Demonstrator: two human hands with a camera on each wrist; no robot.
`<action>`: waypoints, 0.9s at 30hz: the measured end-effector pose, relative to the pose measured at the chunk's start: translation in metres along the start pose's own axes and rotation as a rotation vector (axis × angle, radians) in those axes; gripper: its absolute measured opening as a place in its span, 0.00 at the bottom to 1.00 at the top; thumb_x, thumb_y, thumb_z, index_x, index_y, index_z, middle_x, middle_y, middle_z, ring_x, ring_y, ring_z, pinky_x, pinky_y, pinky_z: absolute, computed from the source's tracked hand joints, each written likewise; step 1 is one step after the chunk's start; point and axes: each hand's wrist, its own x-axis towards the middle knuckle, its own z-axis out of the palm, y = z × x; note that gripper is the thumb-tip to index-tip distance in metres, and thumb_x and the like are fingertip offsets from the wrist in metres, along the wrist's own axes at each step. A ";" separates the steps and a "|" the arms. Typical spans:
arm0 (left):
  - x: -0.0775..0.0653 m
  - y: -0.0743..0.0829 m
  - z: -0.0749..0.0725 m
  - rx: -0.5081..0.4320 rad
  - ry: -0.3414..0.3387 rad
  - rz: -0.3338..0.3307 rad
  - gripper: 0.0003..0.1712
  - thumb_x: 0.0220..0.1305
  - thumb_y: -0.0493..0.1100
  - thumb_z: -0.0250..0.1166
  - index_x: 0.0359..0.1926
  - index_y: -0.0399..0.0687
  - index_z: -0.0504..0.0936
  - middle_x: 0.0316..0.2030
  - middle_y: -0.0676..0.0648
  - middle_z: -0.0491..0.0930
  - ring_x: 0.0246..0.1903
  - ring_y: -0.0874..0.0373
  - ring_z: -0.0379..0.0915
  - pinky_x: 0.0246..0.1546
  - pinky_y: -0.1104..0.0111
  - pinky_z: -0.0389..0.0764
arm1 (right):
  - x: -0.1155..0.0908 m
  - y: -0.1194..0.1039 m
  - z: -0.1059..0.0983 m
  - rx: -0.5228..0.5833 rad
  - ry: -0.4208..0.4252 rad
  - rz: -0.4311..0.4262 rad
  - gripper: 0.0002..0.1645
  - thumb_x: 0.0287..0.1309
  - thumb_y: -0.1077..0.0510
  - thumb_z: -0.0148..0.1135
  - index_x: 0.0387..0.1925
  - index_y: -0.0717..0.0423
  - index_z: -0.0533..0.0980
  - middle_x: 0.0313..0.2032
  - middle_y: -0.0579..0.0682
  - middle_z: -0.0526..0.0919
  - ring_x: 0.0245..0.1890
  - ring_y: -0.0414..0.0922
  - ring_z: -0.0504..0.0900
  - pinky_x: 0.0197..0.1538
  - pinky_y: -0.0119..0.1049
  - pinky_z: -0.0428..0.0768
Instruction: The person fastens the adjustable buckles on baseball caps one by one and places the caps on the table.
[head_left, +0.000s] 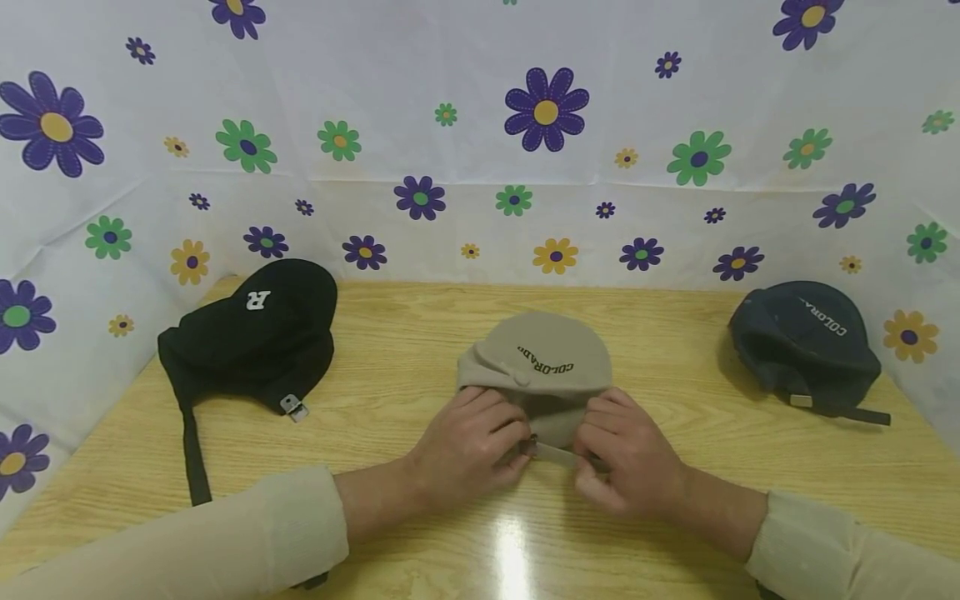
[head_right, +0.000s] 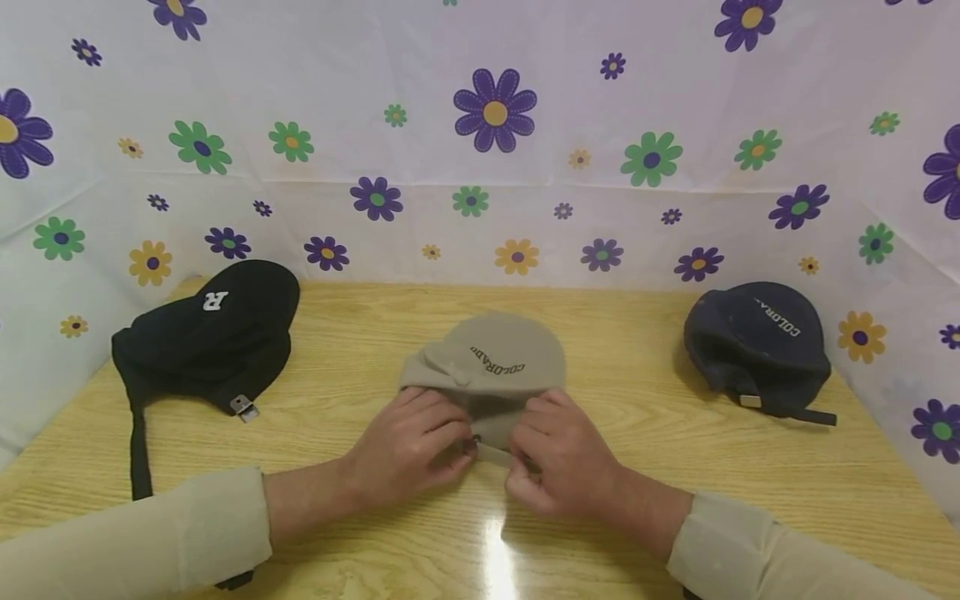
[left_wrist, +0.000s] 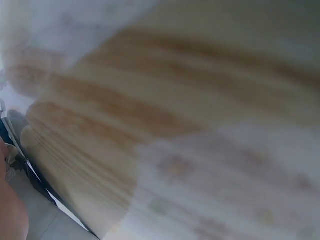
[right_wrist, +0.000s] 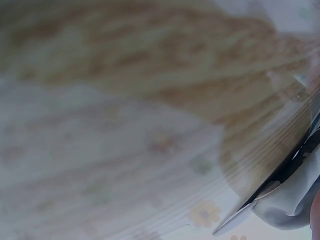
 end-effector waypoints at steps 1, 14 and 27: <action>0.000 0.000 0.000 0.001 0.000 0.001 0.08 0.50 0.46 0.73 0.31 0.51 0.84 0.35 0.55 0.84 0.38 0.60 0.78 0.43 0.68 0.75 | 0.000 0.000 0.000 0.000 -0.001 0.002 0.05 0.28 0.61 0.49 0.16 0.48 0.65 0.15 0.39 0.62 0.19 0.38 0.58 0.32 0.35 0.64; -0.001 -0.001 -0.001 -0.030 0.023 0.005 0.09 0.47 0.42 0.74 0.30 0.50 0.83 0.33 0.54 0.84 0.36 0.61 0.79 0.41 0.69 0.76 | -0.002 -0.002 -0.003 -0.055 -0.118 0.119 0.05 0.35 0.60 0.53 0.17 0.47 0.67 0.16 0.38 0.66 0.22 0.37 0.62 0.34 0.35 0.67; 0.000 0.000 0.000 -0.023 0.036 0.025 0.07 0.48 0.41 0.74 0.28 0.51 0.83 0.32 0.55 0.84 0.33 0.62 0.79 0.41 0.69 0.76 | -0.004 -0.004 -0.004 -0.140 -0.272 0.238 0.05 0.42 0.58 0.56 0.27 0.48 0.75 0.26 0.41 0.74 0.30 0.40 0.71 0.37 0.35 0.68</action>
